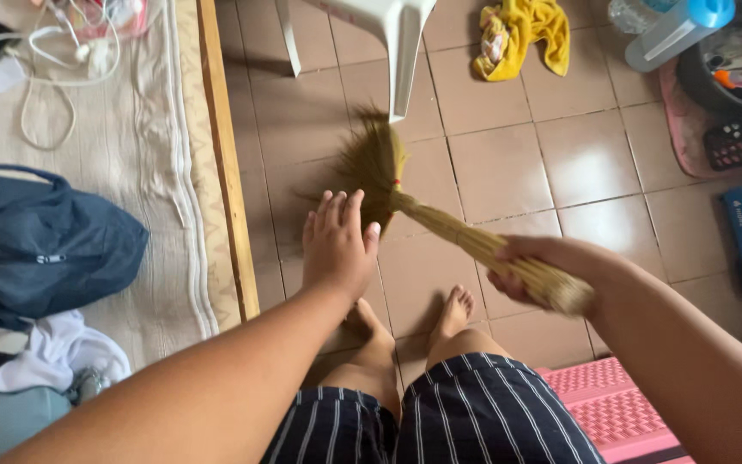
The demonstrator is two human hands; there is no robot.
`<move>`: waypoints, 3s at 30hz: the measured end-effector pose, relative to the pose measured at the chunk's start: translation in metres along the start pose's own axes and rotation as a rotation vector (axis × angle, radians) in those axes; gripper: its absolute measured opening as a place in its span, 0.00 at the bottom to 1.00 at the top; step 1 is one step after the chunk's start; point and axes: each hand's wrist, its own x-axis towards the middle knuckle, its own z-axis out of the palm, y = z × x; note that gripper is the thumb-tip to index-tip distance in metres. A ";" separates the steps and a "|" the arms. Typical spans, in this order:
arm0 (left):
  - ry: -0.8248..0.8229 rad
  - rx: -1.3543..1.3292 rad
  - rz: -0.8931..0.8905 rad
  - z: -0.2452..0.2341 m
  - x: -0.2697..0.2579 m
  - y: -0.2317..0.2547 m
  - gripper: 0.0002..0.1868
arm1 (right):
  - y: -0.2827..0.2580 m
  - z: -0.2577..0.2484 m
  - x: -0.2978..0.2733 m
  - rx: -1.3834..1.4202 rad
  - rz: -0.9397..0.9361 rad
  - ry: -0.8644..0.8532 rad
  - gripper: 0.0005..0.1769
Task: The person picks up clothing and a folder from the floor and bed, places them into a backpack and a case, and then sweeps the tiled floor using a broom.
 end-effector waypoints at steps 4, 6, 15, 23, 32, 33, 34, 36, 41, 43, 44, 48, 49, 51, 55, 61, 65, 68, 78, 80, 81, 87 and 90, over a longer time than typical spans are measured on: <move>-0.005 0.010 0.030 -0.005 -0.005 0.016 0.29 | 0.030 0.021 -0.074 0.033 0.010 -0.315 0.45; 0.000 0.030 -0.006 -0.009 -0.004 0.017 0.28 | 0.038 0.042 -0.066 -0.005 0.048 -0.322 0.45; -0.038 0.119 0.008 -0.021 -0.007 0.040 0.28 | 0.027 0.046 0.126 -0.143 0.225 -0.296 0.21; -0.041 0.056 0.016 0.006 -0.021 0.085 0.29 | -0.030 -0.167 0.079 0.076 0.252 0.042 0.20; -0.145 0.010 0.277 0.021 -0.013 0.150 0.31 | -0.046 -0.162 -0.100 -0.177 -0.086 0.111 0.30; -0.165 0.023 0.314 0.022 -0.012 0.153 0.31 | -0.045 -0.157 -0.121 -0.160 -0.072 0.109 0.34; -0.164 0.020 0.319 0.021 -0.010 0.155 0.31 | -0.046 -0.152 -0.134 -0.141 -0.055 0.103 0.38; -0.212 0.065 0.294 0.021 -0.007 0.158 0.32 | -0.048 -0.144 -0.146 -0.134 -0.026 -0.025 0.40; -0.269 0.116 0.226 0.023 -0.001 0.168 0.31 | -0.045 -0.141 -0.081 -0.153 0.135 -0.133 0.31; -0.261 0.130 0.217 0.023 0.006 0.175 0.30 | -0.049 -0.149 -0.031 -0.127 0.170 -0.126 0.28; -0.244 0.115 0.202 0.025 0.008 0.179 0.30 | -0.051 -0.162 -0.009 -0.120 0.210 -0.061 0.25; -0.204 0.089 0.226 0.031 0.016 0.190 0.29 | -0.063 -0.239 0.057 -0.165 0.202 0.111 0.22; -0.208 0.092 0.237 0.032 0.022 0.192 0.29 | -0.071 -0.261 0.067 -0.154 0.198 0.109 0.22; -0.224 0.101 0.271 0.039 0.028 0.197 0.30 | -0.088 -0.301 0.073 -0.170 0.179 0.170 0.21; -0.292 0.083 0.345 0.058 0.052 0.210 0.30 | -0.114 -0.331 0.050 -0.156 0.068 0.219 0.18; -0.328 -0.017 0.471 0.074 0.092 0.233 0.30 | -0.116 -0.280 -0.068 -0.331 -0.192 0.390 0.37; -0.398 -0.045 0.667 0.077 0.134 0.231 0.30 | -0.088 -0.220 -0.169 -0.213 -0.209 0.425 0.41; -0.437 -0.057 0.794 0.076 0.176 0.216 0.29 | -0.071 -0.167 -0.208 -0.144 -0.203 0.398 0.42; -0.422 -0.074 0.699 0.047 0.250 0.155 0.27 | -0.062 -0.074 -0.118 0.034 -0.143 -0.407 0.47; -0.414 -0.038 0.667 0.036 0.247 0.129 0.27 | -0.073 -0.044 -0.045 0.097 0.052 -0.345 0.50; -0.402 -0.021 0.649 0.031 0.245 0.116 0.27 | -0.080 -0.023 -0.004 0.034 0.037 -0.560 0.47; -0.485 0.098 0.568 -0.001 0.240 0.070 0.27 | -0.093 0.089 0.151 -0.006 0.153 -0.242 0.18; -0.479 0.055 0.581 -0.004 0.241 0.065 0.27 | -0.099 0.016 0.142 0.158 0.173 0.011 0.21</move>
